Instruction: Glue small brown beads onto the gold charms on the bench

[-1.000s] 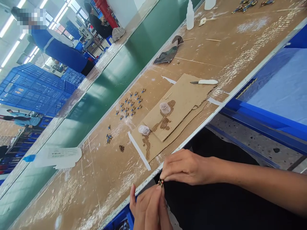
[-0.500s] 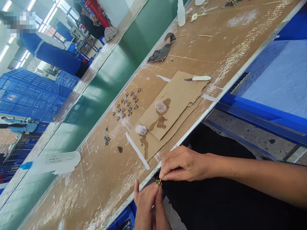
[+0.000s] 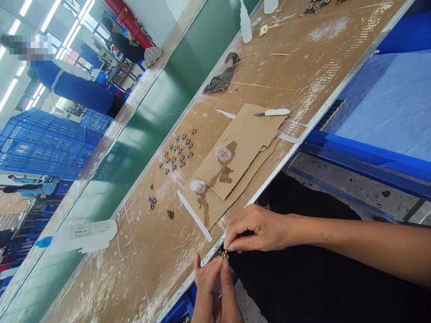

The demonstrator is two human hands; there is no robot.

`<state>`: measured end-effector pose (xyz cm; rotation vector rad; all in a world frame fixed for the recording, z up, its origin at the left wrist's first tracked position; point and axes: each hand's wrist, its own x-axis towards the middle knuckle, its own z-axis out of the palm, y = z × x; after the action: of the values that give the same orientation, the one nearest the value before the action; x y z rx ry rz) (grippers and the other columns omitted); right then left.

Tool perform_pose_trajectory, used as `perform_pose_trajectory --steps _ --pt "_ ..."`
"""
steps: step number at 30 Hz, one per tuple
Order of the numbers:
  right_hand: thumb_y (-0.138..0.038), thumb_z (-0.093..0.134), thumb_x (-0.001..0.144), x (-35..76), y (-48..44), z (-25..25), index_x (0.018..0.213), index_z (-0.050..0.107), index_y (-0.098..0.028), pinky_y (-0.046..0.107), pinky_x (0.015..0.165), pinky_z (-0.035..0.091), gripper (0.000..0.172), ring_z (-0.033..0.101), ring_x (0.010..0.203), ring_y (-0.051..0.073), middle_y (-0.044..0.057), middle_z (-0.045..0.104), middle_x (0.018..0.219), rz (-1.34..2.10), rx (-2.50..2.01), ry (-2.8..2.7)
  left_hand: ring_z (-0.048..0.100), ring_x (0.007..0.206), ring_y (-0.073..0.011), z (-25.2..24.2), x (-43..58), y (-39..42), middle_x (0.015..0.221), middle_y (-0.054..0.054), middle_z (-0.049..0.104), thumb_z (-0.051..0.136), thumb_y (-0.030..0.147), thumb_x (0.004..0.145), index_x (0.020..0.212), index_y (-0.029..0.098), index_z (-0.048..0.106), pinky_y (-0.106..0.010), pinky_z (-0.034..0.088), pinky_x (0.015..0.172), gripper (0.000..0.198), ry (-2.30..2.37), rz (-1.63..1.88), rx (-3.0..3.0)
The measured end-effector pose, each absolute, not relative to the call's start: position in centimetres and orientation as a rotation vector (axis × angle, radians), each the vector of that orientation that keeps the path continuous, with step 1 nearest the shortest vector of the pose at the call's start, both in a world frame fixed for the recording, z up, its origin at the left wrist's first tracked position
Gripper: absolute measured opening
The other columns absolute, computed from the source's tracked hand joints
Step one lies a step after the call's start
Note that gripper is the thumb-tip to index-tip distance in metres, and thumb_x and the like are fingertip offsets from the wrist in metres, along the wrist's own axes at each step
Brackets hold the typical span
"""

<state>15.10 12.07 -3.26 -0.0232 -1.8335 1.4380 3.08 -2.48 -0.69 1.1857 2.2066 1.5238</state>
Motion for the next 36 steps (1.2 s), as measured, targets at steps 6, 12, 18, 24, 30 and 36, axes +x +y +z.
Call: perform_pose_trajectory --steps 6,12,18,24,30,36 --pt "-0.019 0.055 0.085 15.3 12.2 -3.0 0.083 0.069 -0.008 0.015 0.067 0.046 0.018 0.059 0.068 0.005 0.006 0.067 0.072 1.478 -0.011 -1.803 0.067 0.074 -0.0143 -1.4 2.7 -2.1 0.072 0.005 0.071 0.064 0.033 0.079 0.073 0.029 0.071 -0.04 0.037 0.108 0.01 2.192 1.527 1.027" --pt "-0.022 0.058 0.083 14.8 12.2 -3.2 0.087 0.07 -0.009 0.017 0.066 0.047 0.018 0.059 0.063 0.006 0.004 0.064 0.069 1.692 -0.068 -1.775 0.067 0.088 -0.0161 -0.5 3.8 -1.8 0.074 0.004 0.071 0.065 0.033 0.079 0.074 0.029 0.071 -0.041 0.037 0.108 0.008 2.259 1.544 1.012" --pt "-0.028 0.061 0.079 14.5 11.8 -2.1 0.089 0.068 -0.008 0.017 0.061 0.05 0.024 0.061 0.061 0.006 0.003 0.064 0.072 2.216 -0.362 -1.44 0.068 0.071 -0.0136 1.0 5.2 -1.1 0.074 0.001 0.073 0.078 0.028 0.064 0.077 0.022 0.071 -0.023 0.056 0.069 0.016 2.329 1.774 0.7" --pt "-0.024 0.061 0.078 14.3 11.3 -1.4 0.087 0.067 -0.007 0.017 0.06 0.05 0.021 0.058 0.059 0.005 0.003 0.063 0.069 2.24 -0.34 -1.382 0.063 0.056 -0.0093 0.8 3.0 -0.9 0.061 0.002 0.068 0.084 0.032 0.054 0.069 0.018 0.069 -0.03 0.058 0.071 0.026 1.765 1.801 0.312" --pt "-0.028 0.06 0.079 14.6 11.1 -1.0 0.087 0.07 -0.011 0.017 0.065 0.049 0.021 0.061 0.068 0.007 0.003 0.066 0.077 1.932 -0.291 -1.625 0.061 0.071 -0.0051 -0.7 2.6 -1.6 0.07 0.006 0.061 0.072 0.033 0.074 0.077 0.021 0.068 -0.029 0.052 0.089 0.013 1.349 1.753 0.199" --pt "-0.023 0.058 0.082 15.0 10.8 -0.4 0.09 0.069 -0.012 0.02 0.078 0.049 0.018 0.064 0.081 0.008 0.004 0.069 0.085 1.882 -0.189 -1.633 0.061 0.076 -0.0068 -1.8 1.7 -2.2 0.076 0.005 0.063 0.075 0.031 0.07 0.088 0.026 0.07 -0.03 0.05 0.094 0.019 1.181 1.661 0.265"
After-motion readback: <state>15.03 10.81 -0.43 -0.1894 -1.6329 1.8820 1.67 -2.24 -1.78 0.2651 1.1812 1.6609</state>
